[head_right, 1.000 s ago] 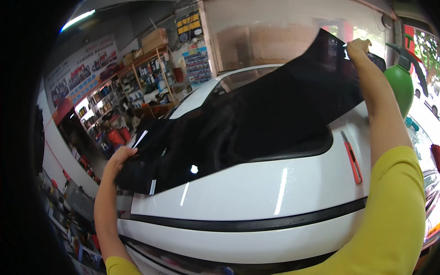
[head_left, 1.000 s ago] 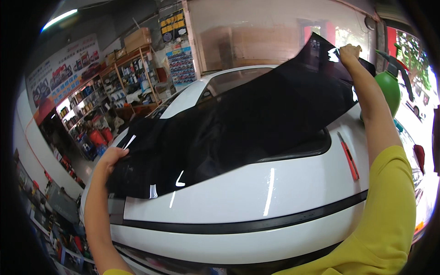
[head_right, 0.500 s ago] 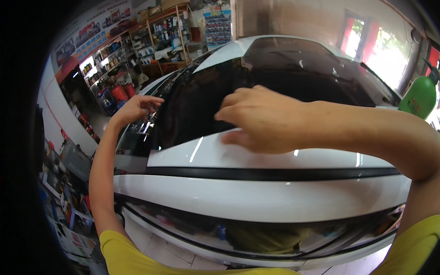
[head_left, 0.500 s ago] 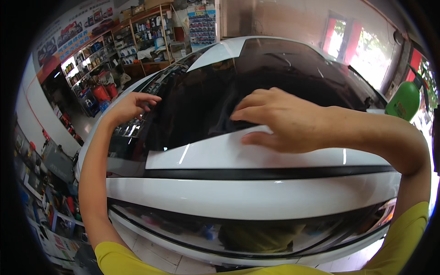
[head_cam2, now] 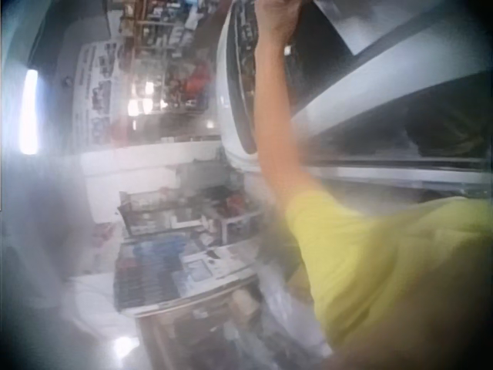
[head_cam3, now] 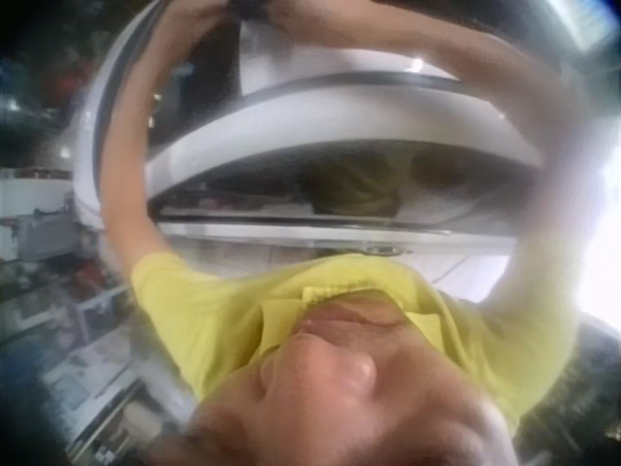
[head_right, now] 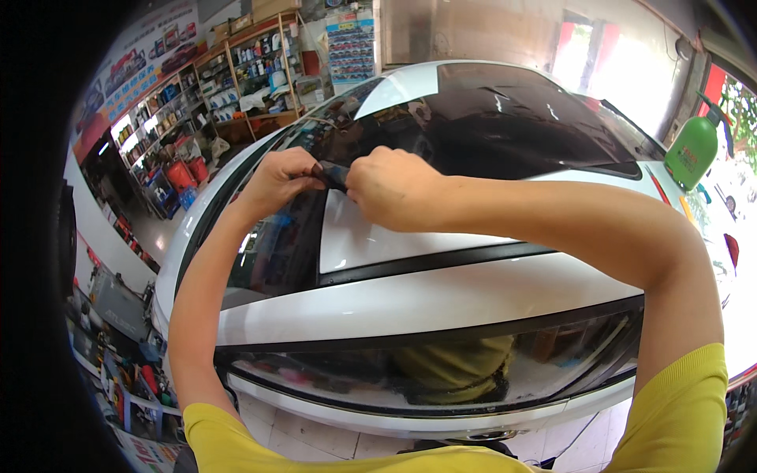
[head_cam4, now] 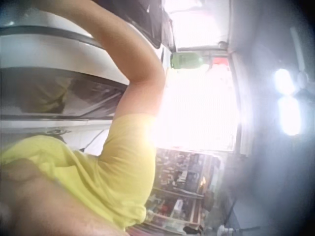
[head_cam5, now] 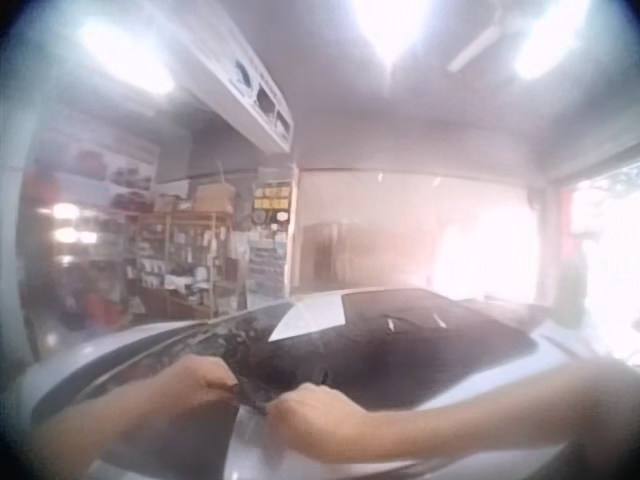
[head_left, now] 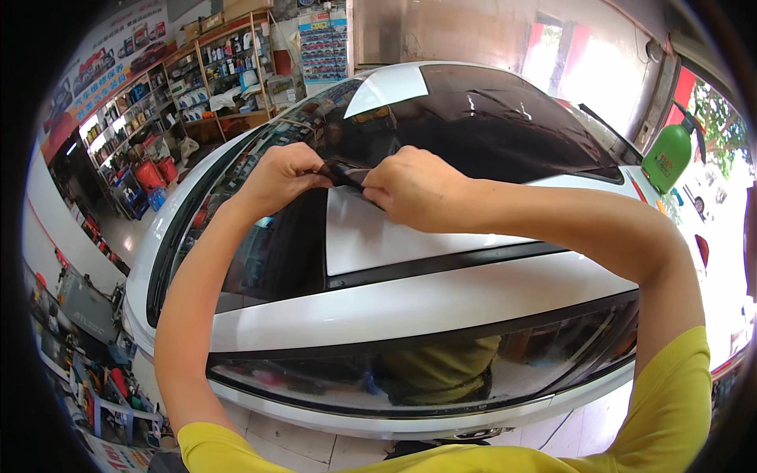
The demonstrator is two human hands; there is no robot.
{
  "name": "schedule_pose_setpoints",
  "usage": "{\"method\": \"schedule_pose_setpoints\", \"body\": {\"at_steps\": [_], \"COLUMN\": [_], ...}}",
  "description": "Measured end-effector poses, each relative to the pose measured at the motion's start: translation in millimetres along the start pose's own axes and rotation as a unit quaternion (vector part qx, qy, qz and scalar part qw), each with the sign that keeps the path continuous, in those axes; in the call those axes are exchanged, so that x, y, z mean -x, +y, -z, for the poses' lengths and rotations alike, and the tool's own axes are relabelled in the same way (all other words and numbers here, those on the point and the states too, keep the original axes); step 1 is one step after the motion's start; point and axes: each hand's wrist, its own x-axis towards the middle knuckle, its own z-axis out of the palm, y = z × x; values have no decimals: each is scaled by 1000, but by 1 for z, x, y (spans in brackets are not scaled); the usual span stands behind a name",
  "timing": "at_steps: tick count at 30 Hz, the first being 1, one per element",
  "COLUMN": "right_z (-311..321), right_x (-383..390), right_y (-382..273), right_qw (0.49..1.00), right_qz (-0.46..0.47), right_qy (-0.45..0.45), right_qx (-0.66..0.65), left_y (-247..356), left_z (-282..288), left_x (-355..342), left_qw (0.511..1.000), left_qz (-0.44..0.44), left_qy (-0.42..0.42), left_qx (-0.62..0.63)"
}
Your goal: The person applies a tint film to a car window. They use a heat gun and squeegee to smooth the film, spray the window with liquid, and trim the edges with a knife. The film is aligned and pressed onto the glass, and excess material is cut away.
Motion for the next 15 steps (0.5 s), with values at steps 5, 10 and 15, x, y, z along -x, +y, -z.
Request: {"method": "schedule_pose_setpoints", "body": {"at_steps": [5,10,15], "right_z": [25,37,60], "right_x": [-7,-12,-17], "right_y": [3,23,67], "right_qw": [994,948,886], "right_qz": [-27,-171,-259], "right_qy": [66,113,259], "right_qx": [-83,-244,-285], "left_y": [2,9,12], "left_z": [17,16,0], "left_x": [-14,-13,0], "left_qw": [951,990,998], "left_qz": [181,71,-47], "left_qy": [-29,61,31], "left_qx": [247,102,-31]}}
